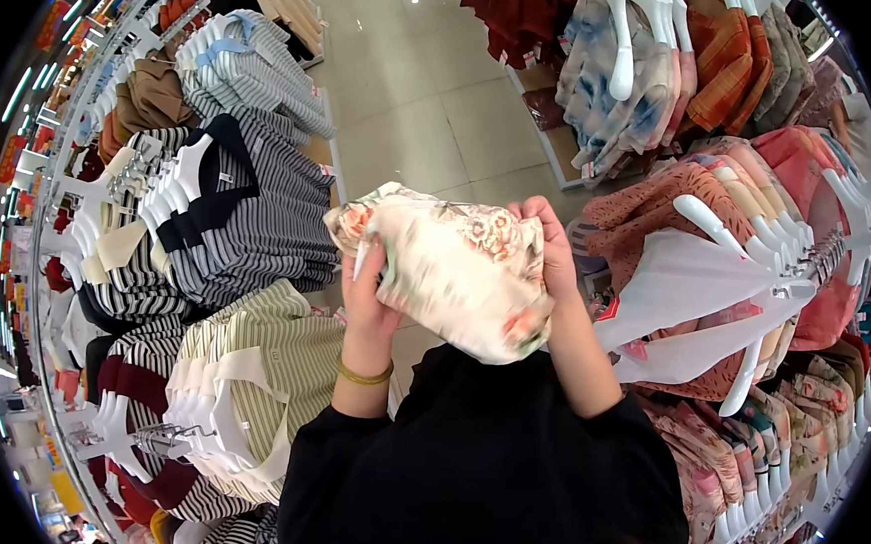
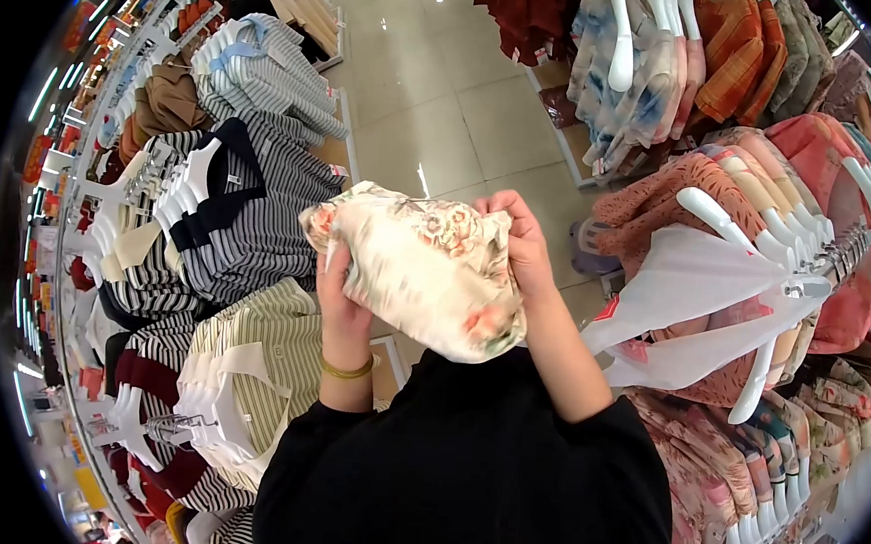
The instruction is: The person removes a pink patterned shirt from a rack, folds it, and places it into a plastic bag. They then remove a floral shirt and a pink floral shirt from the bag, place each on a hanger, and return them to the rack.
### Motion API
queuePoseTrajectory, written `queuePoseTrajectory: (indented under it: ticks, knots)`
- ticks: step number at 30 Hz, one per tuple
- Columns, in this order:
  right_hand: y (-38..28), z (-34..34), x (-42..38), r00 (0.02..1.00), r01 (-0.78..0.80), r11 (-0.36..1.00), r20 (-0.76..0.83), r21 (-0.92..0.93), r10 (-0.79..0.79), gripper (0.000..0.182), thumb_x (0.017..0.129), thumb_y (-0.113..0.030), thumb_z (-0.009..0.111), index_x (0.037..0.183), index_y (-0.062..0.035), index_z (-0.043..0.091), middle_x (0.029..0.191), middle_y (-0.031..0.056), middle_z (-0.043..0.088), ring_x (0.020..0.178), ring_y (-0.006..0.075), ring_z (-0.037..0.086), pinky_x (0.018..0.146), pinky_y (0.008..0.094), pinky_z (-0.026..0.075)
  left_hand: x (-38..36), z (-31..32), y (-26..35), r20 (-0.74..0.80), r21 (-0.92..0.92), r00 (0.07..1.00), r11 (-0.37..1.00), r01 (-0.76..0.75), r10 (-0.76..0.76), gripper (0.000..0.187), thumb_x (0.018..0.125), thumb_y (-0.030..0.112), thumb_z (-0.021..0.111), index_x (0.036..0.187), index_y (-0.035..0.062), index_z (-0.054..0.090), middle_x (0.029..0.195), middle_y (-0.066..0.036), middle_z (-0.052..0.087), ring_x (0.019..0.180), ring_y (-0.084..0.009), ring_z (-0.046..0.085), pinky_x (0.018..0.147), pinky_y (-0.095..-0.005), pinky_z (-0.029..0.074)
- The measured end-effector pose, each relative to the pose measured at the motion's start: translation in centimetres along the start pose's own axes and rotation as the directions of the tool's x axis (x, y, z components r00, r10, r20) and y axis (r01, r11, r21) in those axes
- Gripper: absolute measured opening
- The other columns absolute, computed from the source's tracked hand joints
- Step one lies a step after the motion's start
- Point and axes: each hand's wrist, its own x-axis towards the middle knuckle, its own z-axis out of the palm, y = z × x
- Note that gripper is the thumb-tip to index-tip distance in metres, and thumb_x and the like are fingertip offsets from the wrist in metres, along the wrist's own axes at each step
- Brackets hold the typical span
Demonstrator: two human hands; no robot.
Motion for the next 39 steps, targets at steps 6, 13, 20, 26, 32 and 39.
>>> queuePoseTrajectory:
  ticks: [6,13,20,26,32,39]
  knots:
    - [-2.3,-2.3,-1.1,0.986,-0.161,0.831,-0.050,-0.532,0.159,0.040,0.076,-0.003,0.064,0.113,-0.0013,0.049,0.115,0.0093,0.053,0.100,0.0136,0.055,0.086,0.0258,0.045,1.3,-1.2,-0.9,0.079,-0.152,0.996,0.988,-0.034,0.047,0.040,0.094,0.004,0.046,0.133,0.0050,0.042,0.135,-0.014,0.048,0.120,-0.0290,0.052,0.098,-0.0438,0.047]
    - [-3.1,1.3,-1.1,0.933,-0.263,0.829,0.089,-0.494,0.349,0.085,0.074,-0.028,0.071,0.142,0.0003,0.029,0.135,0.0132,0.045,0.124,0.0220,0.045,0.104,0.0338,0.034,2.6,0.6,0.4,0.721,0.471,0.684,0.802,-0.368,-0.110,0.024,0.075,0.004,0.068,0.098,0.0000,0.063,0.098,-0.011,0.062,0.090,-0.0234,0.063,0.080,-0.0322,0.049]
    - [-2.6,0.0,-0.9,0.989,-0.021,0.749,0.094,-0.662,0.111,0.032,0.086,-0.018,0.067,0.110,0.0008,0.060,0.099,0.0061,0.065,0.088,0.0134,0.062,0.077,0.0274,0.051,1.6,4.7,0.9,0.588,0.684,0.762,0.669,-0.290,-0.270,0.028,0.061,0.001,0.072,0.086,-0.0030,0.061,0.095,-0.011,0.061,0.078,-0.0210,0.059,0.071,-0.0273,0.046]
    - [-4.2,1.5,-1.1,0.943,0.018,0.928,-0.302,-0.372,-0.139,0.022,0.096,-0.021,0.055,0.105,-0.0022,0.058,0.098,0.0085,0.066,0.086,0.0170,0.065,0.075,0.0307,0.054,1.8,4.5,0.6,0.662,0.653,0.655,0.709,-0.266,-0.364,0.032,0.063,0.007,0.075,0.089,-0.0019,0.060,0.092,-0.011,0.061,0.076,-0.0189,0.058,0.068,-0.0258,0.045]
    - [-6.6,0.8,-0.5,0.987,0.149,0.976,0.036,0.159,-0.157,0.042,0.095,-0.026,0.040,0.127,0.0005,0.047,0.120,0.0188,0.057,0.108,0.0321,0.058,0.094,0.0450,0.048,1.1,6.8,-0.1,0.721,0.687,0.335,0.688,-0.235,-0.606,0.023,0.077,0.007,0.074,0.096,0.0005,0.062,0.083,-0.009,0.066,0.076,-0.0212,0.065,0.068,-0.0298,0.050]
    - [-4.4,-1.7,1.1,0.958,-0.171,0.934,0.275,0.315,0.082,0.046,0.097,-0.032,0.043,0.130,-0.0007,0.045,0.124,0.0188,0.054,0.111,0.0313,0.056,0.093,0.0428,0.049,1.6,6.1,-2.7,0.673,0.492,0.721,0.829,-0.266,-0.168,0.048,0.074,0.016,0.078,0.113,-0.0001,0.057,0.105,-0.014,0.062,0.094,-0.0234,0.062,0.079,-0.0330,0.048]
